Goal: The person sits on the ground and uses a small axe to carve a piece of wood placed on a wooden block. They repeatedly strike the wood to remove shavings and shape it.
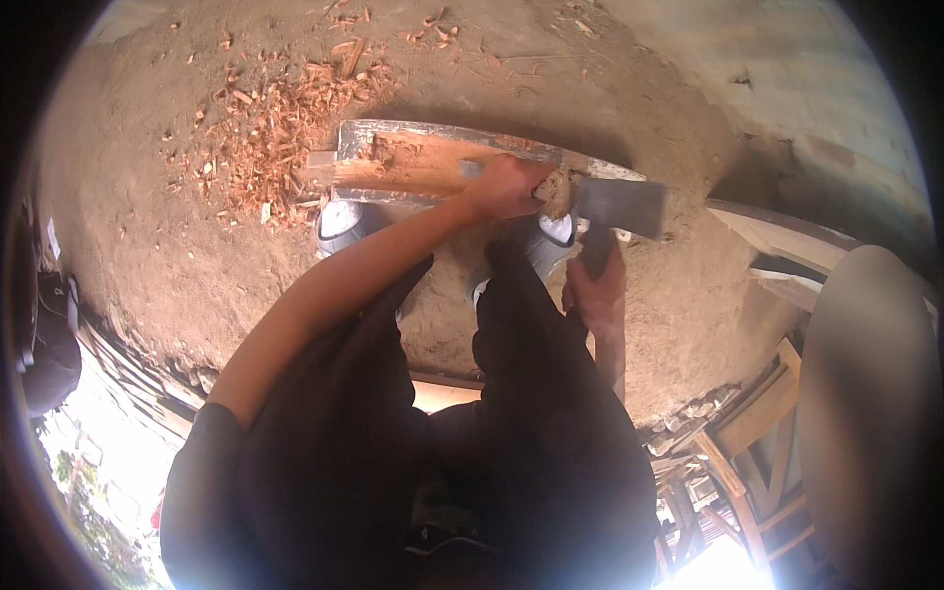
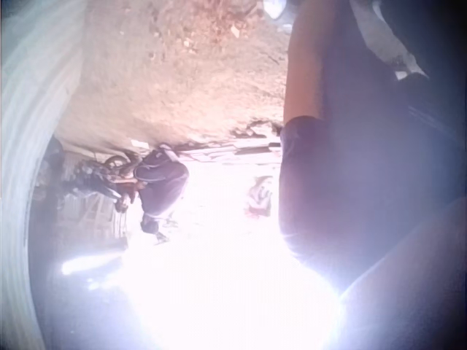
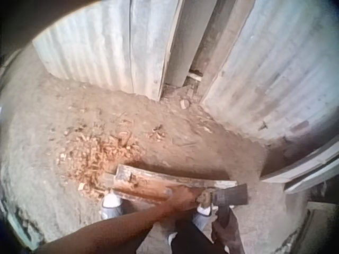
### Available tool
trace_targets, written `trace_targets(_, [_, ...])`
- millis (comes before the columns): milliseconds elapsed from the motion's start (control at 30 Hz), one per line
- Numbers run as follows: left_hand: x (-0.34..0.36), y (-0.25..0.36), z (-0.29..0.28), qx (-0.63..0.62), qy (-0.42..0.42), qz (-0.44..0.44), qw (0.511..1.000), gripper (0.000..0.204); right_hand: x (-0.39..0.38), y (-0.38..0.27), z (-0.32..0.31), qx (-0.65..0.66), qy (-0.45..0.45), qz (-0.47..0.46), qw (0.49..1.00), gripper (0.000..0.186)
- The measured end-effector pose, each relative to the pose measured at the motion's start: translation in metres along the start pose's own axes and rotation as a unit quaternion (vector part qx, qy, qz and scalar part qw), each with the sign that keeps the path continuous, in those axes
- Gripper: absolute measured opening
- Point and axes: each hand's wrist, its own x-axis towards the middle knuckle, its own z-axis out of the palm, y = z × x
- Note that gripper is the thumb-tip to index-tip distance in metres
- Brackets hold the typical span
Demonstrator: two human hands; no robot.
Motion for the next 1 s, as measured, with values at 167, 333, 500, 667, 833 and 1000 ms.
trace_targets(167, [-0.007,-0.003,0.006,0.004,0.014,0.025,1.0,0.054,0.004,-0.008,-0.015,-0.024,-0.025,-0.033,0.999,0.034])
trace_targets(333, [-0.005,-0.009,0.008,0.027,-0.026,0.037,0.999,0.044,0.009,0.017,0.004,-0.001,-0.008,-0.02,1.0,0.035])
trace_targets(500, [-0.008,-0.009,0.007,0.021,0.011,0.035,0.999,0.053,0.0,0.018,0.011,0.056,0.013,-0.051,0.997,0.037])
trace_targets(667, [-0.006,-0.014,0.004,0.033,0.024,0.027,0.999,0.053,0.005,0.008,0.005,0.0,-0.009,-0.042,0.999,0.036])
trace_targets(833, [-0.006,-0.009,0.004,0.026,0.022,0.01,0.999,0.05,0.004,0.011,0.018,0.057,0.039,-0.041,0.997,0.033])
trace_targets(1000, [-0.006,-0.012,0.004,0.044,0.039,0.029,0.998,0.049,0.009,-0.003,0.001,0.017,-0.004,-0.039,0.999,0.029])
